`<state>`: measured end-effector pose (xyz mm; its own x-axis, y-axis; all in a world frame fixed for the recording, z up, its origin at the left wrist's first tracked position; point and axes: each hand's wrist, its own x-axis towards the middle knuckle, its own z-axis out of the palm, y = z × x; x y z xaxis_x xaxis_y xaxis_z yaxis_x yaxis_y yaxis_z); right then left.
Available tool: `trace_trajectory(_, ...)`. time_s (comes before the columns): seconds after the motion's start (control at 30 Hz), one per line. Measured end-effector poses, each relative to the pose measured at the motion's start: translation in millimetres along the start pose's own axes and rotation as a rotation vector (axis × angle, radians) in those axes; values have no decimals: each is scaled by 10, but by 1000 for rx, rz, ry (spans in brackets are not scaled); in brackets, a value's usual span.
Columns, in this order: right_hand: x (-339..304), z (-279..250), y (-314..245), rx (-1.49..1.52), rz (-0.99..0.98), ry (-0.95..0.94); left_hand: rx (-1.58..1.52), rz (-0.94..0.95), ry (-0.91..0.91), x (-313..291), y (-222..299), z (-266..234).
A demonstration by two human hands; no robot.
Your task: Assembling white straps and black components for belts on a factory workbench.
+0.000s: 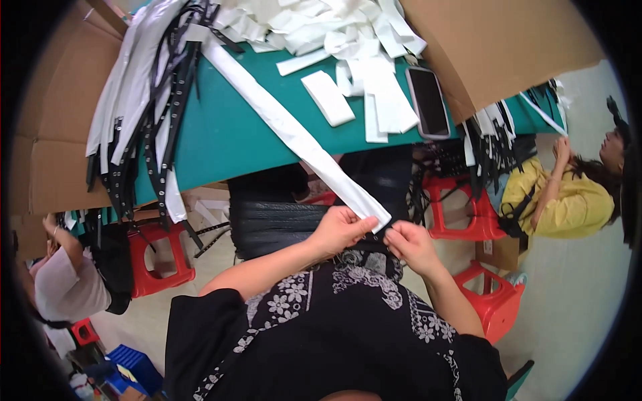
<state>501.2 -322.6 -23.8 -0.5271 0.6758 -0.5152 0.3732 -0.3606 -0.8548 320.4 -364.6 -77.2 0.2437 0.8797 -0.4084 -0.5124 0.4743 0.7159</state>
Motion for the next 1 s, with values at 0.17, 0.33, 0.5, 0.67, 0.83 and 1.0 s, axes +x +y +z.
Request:
trace_trajectory(0.17, -202, -175, 161, 289, 210, -34, 274, 12, -16, 13, 45, 88)
trace_trajectory(0.33, -272, -161, 283, 427, 248, -3, 135, 103, -155, 43, 36, 211)
trace_trajectory(0.5, -136, 8, 191, 193, 33, 59, 112, -149, -185, 47, 42, 170)
trace_trajectory(0.67, -48, 17, 196, 249, -67, 11, 158, 41, -113, 15, 153, 204)
trace_trajectory(0.83, 66, 47, 66, 215, 64, 79, 142, 148, -70, 136, -33, 88)
trace_trajectory(1.0, 49, 93, 160, 157, 8, 327, 28, -135, -106, 165, 62, -54)
